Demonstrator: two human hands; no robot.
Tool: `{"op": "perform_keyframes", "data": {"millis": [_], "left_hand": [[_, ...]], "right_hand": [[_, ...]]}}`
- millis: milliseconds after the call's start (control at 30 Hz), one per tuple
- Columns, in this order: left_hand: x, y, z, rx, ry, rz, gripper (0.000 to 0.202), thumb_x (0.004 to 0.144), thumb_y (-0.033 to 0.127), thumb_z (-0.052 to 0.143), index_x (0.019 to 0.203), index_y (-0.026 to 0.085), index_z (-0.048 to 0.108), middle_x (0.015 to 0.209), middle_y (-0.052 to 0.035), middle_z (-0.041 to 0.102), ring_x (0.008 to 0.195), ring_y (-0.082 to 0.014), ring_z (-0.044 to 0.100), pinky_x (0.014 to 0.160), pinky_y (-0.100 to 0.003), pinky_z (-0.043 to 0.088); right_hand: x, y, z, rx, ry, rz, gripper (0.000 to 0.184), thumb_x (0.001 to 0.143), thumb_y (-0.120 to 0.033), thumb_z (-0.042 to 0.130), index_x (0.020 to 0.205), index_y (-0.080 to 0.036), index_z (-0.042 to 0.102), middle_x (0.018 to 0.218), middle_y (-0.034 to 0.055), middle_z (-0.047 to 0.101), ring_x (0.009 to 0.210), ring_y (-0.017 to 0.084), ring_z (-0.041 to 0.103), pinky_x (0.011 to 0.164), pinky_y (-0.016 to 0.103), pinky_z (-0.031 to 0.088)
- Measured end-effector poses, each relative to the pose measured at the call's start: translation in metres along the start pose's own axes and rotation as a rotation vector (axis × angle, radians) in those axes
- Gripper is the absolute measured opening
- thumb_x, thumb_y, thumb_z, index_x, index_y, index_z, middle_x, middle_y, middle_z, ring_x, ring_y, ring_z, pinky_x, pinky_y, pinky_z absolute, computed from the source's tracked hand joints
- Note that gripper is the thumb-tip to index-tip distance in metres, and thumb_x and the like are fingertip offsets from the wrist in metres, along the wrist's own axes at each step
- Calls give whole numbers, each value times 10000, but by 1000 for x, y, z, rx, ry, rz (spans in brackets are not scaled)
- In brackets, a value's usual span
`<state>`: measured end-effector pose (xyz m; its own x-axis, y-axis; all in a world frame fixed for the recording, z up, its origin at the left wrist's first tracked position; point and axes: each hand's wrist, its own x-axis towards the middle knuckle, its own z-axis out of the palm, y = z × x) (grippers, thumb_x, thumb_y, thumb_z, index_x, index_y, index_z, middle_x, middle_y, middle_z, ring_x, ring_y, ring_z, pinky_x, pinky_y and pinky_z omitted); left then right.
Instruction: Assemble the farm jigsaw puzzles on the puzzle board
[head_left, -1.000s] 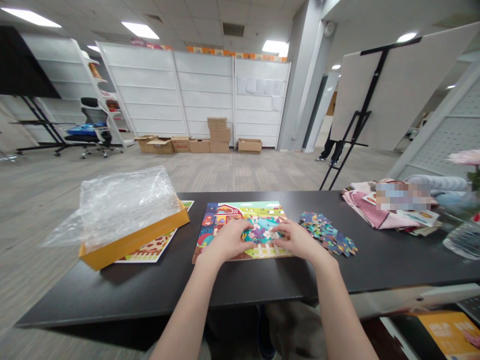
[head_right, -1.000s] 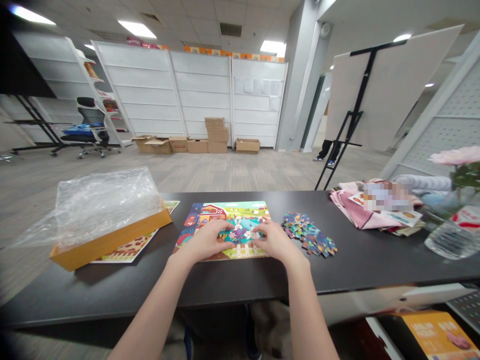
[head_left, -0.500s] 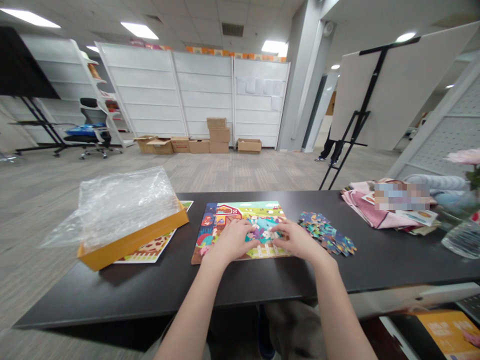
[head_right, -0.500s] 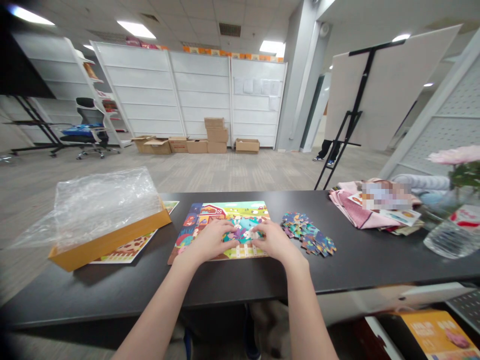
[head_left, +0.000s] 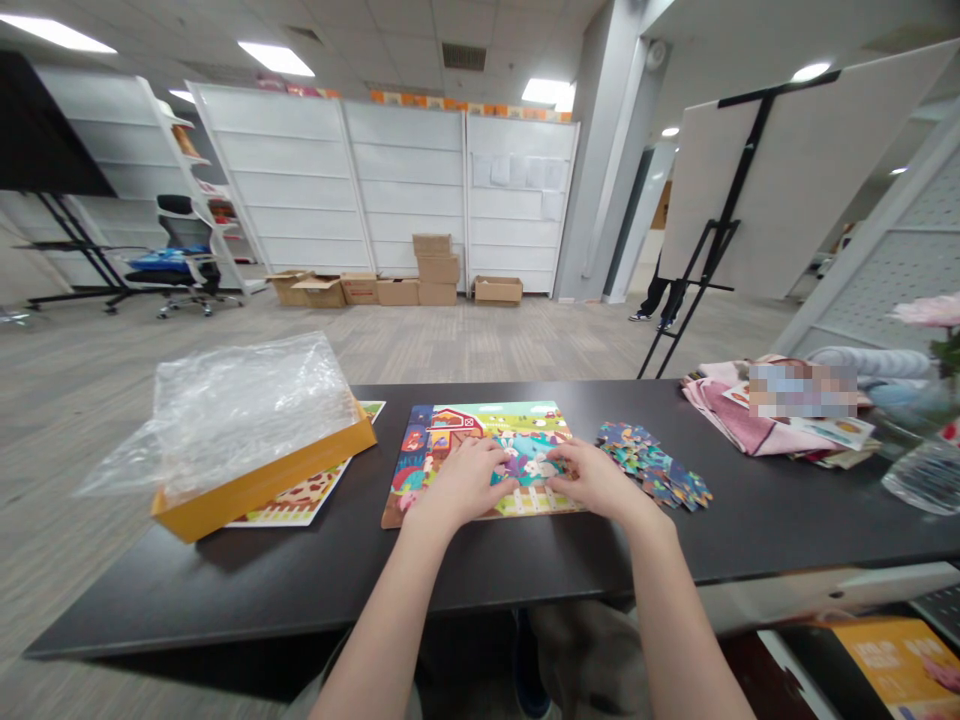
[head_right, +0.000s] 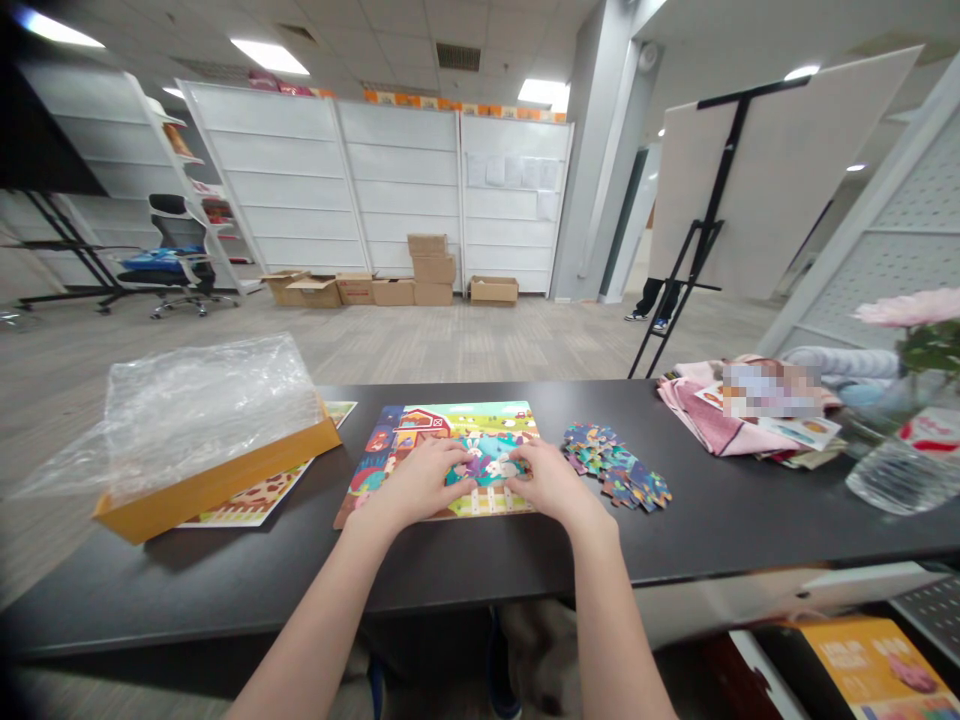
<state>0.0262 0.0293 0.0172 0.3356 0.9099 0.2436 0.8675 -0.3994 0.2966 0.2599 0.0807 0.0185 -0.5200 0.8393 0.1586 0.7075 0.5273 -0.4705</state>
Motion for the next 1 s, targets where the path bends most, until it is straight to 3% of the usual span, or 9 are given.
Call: {"op": "perform_keyframes", "data": {"millis": [200, 467, 633, 767, 1000], "left_hand": [[0, 0, -1, 1, -5, -3, 343, 890, 431, 629, 1126, 195, 705, 1157, -108, 683, 1133, -293, 580, 1033, -427, 439], [2, -3, -2, -8, -19, -2, 312, 876, 435, 646, 1058, 192, 723, 1128, -97, 696, 1088, -280, 602, 1021, -419, 455], [1, -2, -4, 2, -26, 8, 295, 891, 440, 622, 1025, 205, 743, 1128, -89, 703, 1086, -280, 609, 1020, -411, 456], [-1, -1, -8, -7, -13, -39, 392, 864, 438, 655, 1158, 181, 692, 1163, -109, 699, 1114, -296, 616, 982, -409, 483], [-2, -1, -10, -15, -44, -42, 339, 889, 473, 621, 1020, 190, 755, 1134, -102, 711, 1100, -295, 629, 995, -419, 480]], "right_hand": [[0, 0, 0, -46, -2, 0, 353, 766, -260, 691, 1094, -148, 758, 1102, 133, 682, 866, 229, 650, 808, 320, 499], [-1, 2, 2, -78, -6, -8, 345, 804, -293, 667, 1115, -181, 765, 1143, 143, 671, 1078, 295, 624, 954, 375, 474], [-1, 0, 2, -87, -20, 14, 345, 817, -293, 654, 1127, -183, 758, 1183, 153, 654, 1080, 290, 631, 945, 372, 479], [-1, 1, 3, -67, -26, 0, 343, 819, -290, 655, 1130, -181, 751, 1223, 151, 637, 1147, 285, 607, 974, 359, 466], [-1, 1, 2, -51, -32, 17, 345, 815, -284, 657, 1130, -177, 746, 1212, 151, 634, 1122, 285, 609, 952, 362, 470]]}}
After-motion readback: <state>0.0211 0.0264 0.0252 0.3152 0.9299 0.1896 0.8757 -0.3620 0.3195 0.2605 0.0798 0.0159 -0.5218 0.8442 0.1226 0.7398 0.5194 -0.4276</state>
